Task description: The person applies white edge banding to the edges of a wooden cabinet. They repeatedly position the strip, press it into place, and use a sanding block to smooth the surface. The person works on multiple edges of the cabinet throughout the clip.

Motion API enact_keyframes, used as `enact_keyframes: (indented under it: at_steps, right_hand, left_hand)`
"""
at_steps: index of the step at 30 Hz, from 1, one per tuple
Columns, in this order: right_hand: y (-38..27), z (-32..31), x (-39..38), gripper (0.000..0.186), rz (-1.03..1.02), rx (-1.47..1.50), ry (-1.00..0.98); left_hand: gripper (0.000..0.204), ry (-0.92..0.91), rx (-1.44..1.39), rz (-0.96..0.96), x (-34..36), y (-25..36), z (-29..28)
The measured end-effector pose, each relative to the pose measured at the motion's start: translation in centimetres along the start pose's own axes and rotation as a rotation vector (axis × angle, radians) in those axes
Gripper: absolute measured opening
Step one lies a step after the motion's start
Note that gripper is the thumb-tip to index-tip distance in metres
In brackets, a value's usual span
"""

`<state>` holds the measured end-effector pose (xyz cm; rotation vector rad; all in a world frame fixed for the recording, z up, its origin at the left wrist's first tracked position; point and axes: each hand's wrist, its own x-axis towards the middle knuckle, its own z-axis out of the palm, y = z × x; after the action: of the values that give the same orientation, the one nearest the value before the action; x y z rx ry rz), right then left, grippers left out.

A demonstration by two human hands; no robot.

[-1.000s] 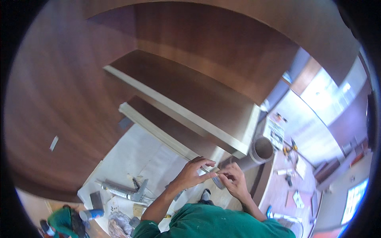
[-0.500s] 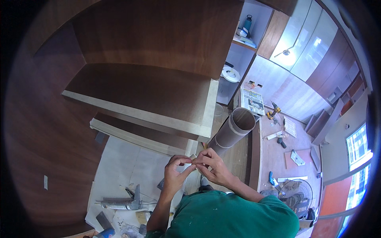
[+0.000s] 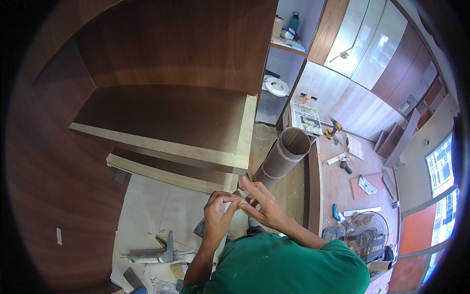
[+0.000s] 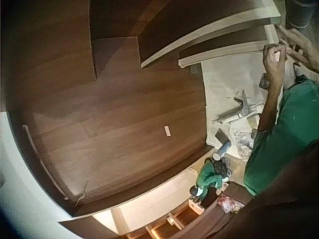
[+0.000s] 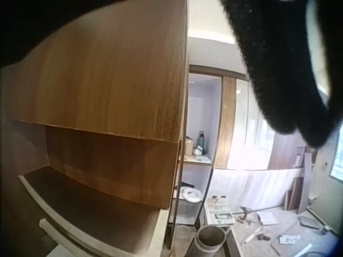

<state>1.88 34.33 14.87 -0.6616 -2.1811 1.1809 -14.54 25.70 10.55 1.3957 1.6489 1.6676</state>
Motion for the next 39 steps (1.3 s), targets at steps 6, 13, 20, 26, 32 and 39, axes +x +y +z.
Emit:
enact_keyframes:
  at_steps: [6,13,20,26,32,39]
  right_hand:
    - [-0.5,0.9,-0.5,0.085,-0.096,-0.102,-0.075]
    - [0.4,-4.0,-0.1,0.073,-0.432,-0.492,-0.174]
    - [-2.9,-12.1,-1.3,0.059,-0.631,-0.840,-0.060]
    - [-6.8,-15.1,-3.8,0.052,-0.792,-1.009,0.009]
    - [-11.3,-10.3,-0.4,0.045,-0.924,-0.846,-0.037]
    - [-12.6,-6.7,1.3,0.052,-0.935,-0.832,-0.130]
  left_hand:
    - [0.007,0.173,-0.126,-0.075,0.7,0.2,-0.9]
    - [0.010,0.665,-0.341,0.002,1.8,-0.6,-9.2]
    - [0.021,1.113,-0.410,0.290,7.0,-0.6,-27.1]
    - [0.023,1.111,-0.247,0.281,15.1,-4.0,-35.1]
    - [0.020,1.371,0.155,0.378,19.6,-4.4,-37.1]
    - [0.023,1.479,0.021,0.315,22.0,-8.4,-39.2]
